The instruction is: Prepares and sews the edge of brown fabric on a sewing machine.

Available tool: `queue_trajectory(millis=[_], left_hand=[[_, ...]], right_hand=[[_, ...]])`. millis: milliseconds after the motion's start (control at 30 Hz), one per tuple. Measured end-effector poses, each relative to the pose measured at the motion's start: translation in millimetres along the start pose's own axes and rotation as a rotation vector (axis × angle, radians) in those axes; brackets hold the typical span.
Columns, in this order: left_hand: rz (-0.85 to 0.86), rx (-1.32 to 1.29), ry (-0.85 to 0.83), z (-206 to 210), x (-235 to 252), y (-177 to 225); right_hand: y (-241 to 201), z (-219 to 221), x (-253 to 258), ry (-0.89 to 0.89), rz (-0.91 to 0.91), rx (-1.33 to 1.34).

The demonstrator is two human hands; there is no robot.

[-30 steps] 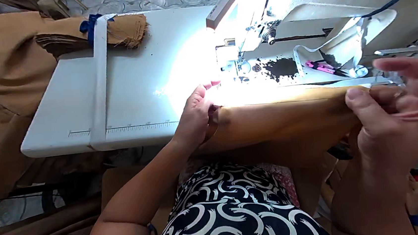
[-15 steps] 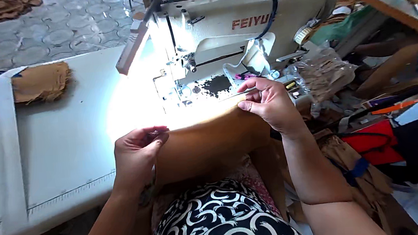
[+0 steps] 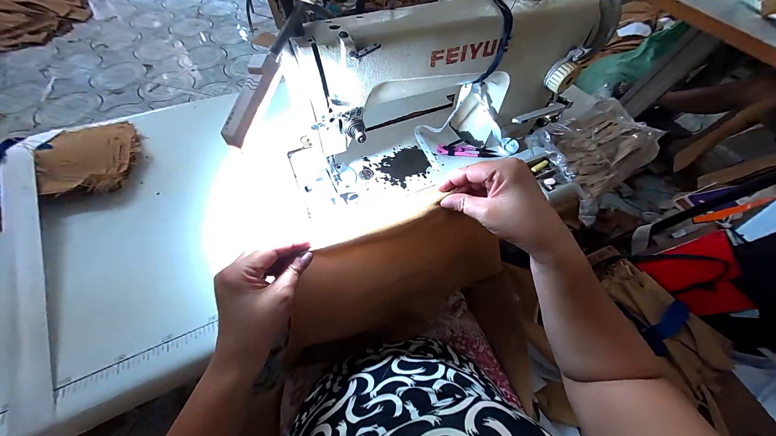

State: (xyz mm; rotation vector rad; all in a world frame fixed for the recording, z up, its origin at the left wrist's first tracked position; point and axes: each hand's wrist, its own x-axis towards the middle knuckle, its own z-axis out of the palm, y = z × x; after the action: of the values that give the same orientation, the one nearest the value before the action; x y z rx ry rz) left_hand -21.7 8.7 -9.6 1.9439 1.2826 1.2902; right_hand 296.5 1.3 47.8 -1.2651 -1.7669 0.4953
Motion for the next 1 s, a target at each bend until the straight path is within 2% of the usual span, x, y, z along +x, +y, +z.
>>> queue_trajectory(millis=[333,467,533,600,667,733,833,867,967,1000], left_hand=[[0.103,0.115,-0.023,-6,1,1],[0.315,-0.121,-0.17,-20,5,6],[0.342,-0.262,-0.232,-27,4,12],[0.352,-0.283,-0.233,-29,2,18],[0.385,-0.149,-0.194,-28,0,19],[0.385,0.028,-0.178,-22,-6,10],[0.307,0.149,-0.276,-4,-43,-21],[0.282,0.161,-0.319,4,-61,-35],[0.163,0.095,-0.453,23,-115,-77],[0.105,0.06,-0.472,26,-125,-83]], right_hand=[[6,1,3,0.003,-0.153,-0.15],[0,1,4,-0.001,-0.214,-0.064],[-9,3,0,0.042,-0.208,-0.072],[-21,4,-4,0.103,-0.182,-0.175],[-23,5,-5,0.142,-0.148,-0.269],[-16,10,-7,0.114,-0.085,-0.323],[10,33,-36,-0.033,0.082,-0.362],[19,45,-53,-0.126,0.185,-0.376],[25,76,-102,-0.487,0.691,-0.386],[30,84,-114,-0.554,0.757,-0.388]])
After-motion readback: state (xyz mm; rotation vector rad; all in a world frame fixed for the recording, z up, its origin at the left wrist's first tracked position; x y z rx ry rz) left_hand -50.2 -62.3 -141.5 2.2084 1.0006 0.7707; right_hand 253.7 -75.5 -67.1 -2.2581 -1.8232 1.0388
